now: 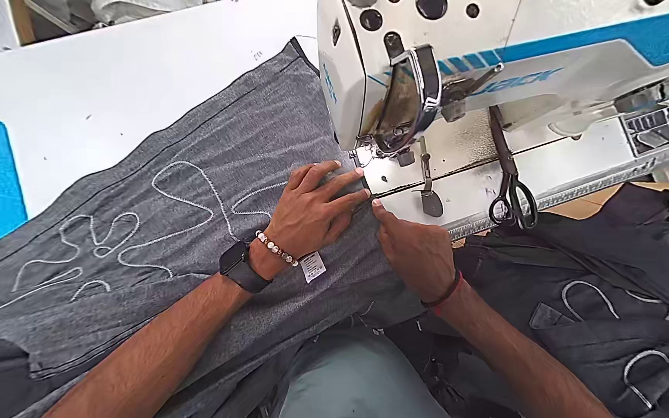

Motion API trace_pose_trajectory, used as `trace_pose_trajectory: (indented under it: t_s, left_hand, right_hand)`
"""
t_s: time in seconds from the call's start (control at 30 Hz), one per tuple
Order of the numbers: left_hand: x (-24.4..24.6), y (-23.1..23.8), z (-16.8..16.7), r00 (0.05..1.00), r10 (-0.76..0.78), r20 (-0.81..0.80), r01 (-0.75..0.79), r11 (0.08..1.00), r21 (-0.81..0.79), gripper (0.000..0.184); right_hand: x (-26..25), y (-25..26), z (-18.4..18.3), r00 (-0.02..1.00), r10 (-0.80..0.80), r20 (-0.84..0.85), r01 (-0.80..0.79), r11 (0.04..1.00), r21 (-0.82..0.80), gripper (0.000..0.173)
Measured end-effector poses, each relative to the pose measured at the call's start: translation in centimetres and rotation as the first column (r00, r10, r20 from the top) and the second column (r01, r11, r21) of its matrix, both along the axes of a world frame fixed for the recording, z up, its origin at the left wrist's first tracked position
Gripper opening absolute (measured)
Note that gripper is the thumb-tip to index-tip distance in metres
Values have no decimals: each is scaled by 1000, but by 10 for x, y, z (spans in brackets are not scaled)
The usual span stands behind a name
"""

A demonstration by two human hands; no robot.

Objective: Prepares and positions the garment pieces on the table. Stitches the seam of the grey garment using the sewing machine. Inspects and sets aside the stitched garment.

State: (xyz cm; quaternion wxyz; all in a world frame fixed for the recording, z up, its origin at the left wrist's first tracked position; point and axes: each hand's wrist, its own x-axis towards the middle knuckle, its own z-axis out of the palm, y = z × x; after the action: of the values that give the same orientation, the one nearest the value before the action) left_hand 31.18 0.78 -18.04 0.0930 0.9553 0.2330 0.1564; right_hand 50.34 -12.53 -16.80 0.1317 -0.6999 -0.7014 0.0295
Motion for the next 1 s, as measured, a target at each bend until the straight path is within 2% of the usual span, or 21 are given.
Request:
trace_pose_trajectory:
  t_s: [0.27, 0.47, 0.5, 0.57, 0.6, 0.63, 0.7, 0.73, 0.77, 0.83, 0.9, 1.0]
  left_hand:
    - [-5, 45, 1, 999, -8, 38, 6, 998, 56, 34]
    - [-9, 101, 5, 982, -184, 40, 172, 962, 211, 29]
    - [-8, 102, 8, 984, -176, 17, 167, 957, 235, 28]
    - [-4, 79, 21, 996, -65, -69, 80, 966, 247, 26]
    - [0, 58, 29, 996, 15, -86, 1, 982, 189, 27]
    - [3, 34, 34, 993, 94, -66, -90, 994, 55, 29]
    - [9, -2, 34, 965, 257, 54, -231, 930, -287, 30]
    - [9, -14, 28, 942, 317, 107, -251, 881, -401, 28]
    - [8, -21, 19, 936, 328, 132, -240, 864, -442, 27]
    - [0, -19, 4, 960, 244, 139, -183, 919, -350, 30]
    - [-11, 2, 3, 990, 128, 62, -110, 967, -228, 34]
    - [-27, 44, 2, 998, -56, -28, 52, 989, -140, 39]
  right_hand:
    - [-7, 48, 9, 999, -38, 37, 40, 998, -55, 38]
    - [-16, 73, 8, 989, -121, 86, 124, 991, -41, 37]
    - [-18, 74, 6, 989, -134, 70, 135, 991, -18, 37]
    - [-19, 73, 0, 986, -160, 44, 159, 987, 18, 37]
    - [-20, 73, -2, 985, -170, 28, 169, 985, 31, 37]
    - [-22, 70, -4, 983, -183, -1, 183, 982, 51, 38]
    - [-23, 64, -7, 974, -202, -108, 214, 969, 120, 34]
    - [-23, 63, -7, 965, -211, -158, 234, 961, 144, 31]
    - [-21, 62, -6, 954, -224, -200, 255, 956, 146, 27]
    - [-18, 60, -3, 933, -246, -264, 283, 952, 113, 25]
    - [-15, 59, 0, 922, -234, -309, 273, 958, 86, 25]
    - [-26, 56, 4, 937, -234, -258, 246, 969, 14, 32]
